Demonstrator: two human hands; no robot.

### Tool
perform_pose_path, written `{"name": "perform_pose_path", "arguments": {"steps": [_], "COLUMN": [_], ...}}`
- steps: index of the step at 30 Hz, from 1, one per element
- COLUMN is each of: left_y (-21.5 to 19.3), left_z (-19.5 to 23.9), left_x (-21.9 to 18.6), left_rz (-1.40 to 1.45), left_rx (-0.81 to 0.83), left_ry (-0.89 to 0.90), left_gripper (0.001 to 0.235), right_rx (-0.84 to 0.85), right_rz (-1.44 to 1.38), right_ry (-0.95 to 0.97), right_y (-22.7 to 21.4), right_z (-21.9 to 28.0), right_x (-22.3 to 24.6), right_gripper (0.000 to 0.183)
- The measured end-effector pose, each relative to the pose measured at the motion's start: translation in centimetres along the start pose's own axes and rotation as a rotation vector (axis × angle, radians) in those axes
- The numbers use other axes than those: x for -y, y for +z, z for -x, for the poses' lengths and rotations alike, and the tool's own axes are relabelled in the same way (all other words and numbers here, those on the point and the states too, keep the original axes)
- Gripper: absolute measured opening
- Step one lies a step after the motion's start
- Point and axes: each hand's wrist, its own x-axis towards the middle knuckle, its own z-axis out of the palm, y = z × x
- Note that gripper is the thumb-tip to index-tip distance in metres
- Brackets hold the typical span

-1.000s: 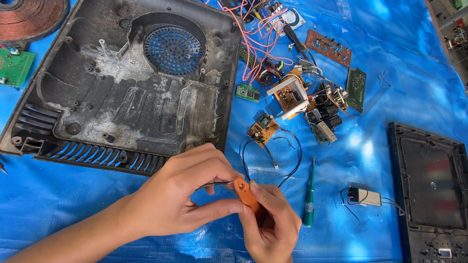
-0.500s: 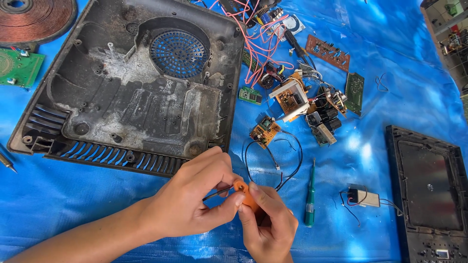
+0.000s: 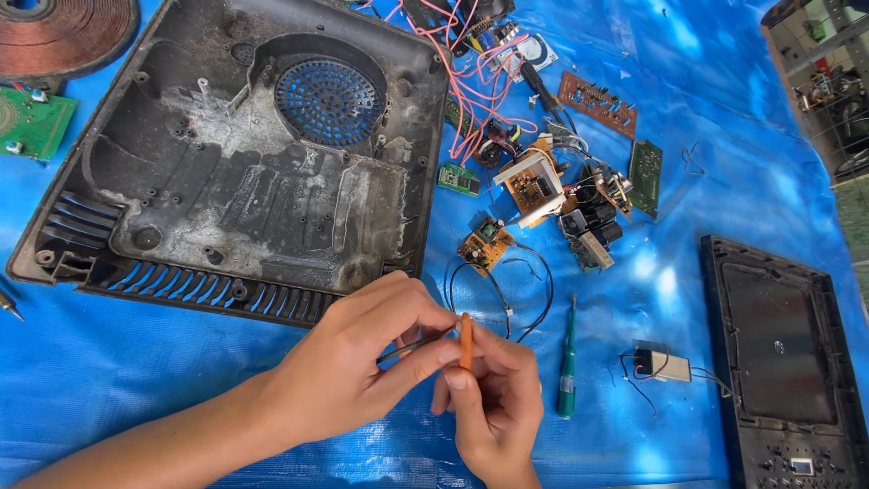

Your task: The person handles a small white connector and wires, then picks up and examines a brown circuit board and a green circuit board. They use a screwdriver to work on the green circuit board, turning it over and manipulating components on its surface.

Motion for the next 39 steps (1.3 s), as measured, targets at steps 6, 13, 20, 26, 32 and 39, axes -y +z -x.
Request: {"name": "perform_pose_path", "arguments": {"steps": [6, 13, 20, 26, 32, 39], "left_y": [-0.6, -0.5, -0.5, -1.0, -0.5, 0.1], "left_z": [-0.3, 0.0, 0.1, 0.1, 0.4, 0.3], "left_x": [-0.1, 0.6, 0.7, -0.2, 0.3, 0.4], "left_rz": [-0.007, -0.449, -0.555, -0.518, -0.436, -0.089], "left_rx": [-0.009, -0.081, -0.082, -0.128, -0.116, -0.083], "left_ry": [0.009, 0.265, 0.306, 0.301, 0.266, 0.116], "left_gripper": [0.007, 0.016, 0.028, 0.02, 0.005, 0.01], "right_rx": [0.078, 0.067, -0.105, -0.259, 0.001, 0.152], "right_rz": [-0.12, -0.094, 0.065, -0.023, -0.107, -0.219], "right_ry": [0.041, 0.059, 0.104, 0.081, 0.063, 0.027], "right_y": [0.6, 0.4, 1.1, -1.6, -0.6, -0.4], "right_z": [-1.3, -1.4, -2.1, -2.6, -1.8, -1.8], "right_x": [1.8, 1.5, 1.8, 1.0, 1.2, 1.0], "right_gripper": [0.038, 0.038, 0.041, 0.026, 0.038, 0.033]}}
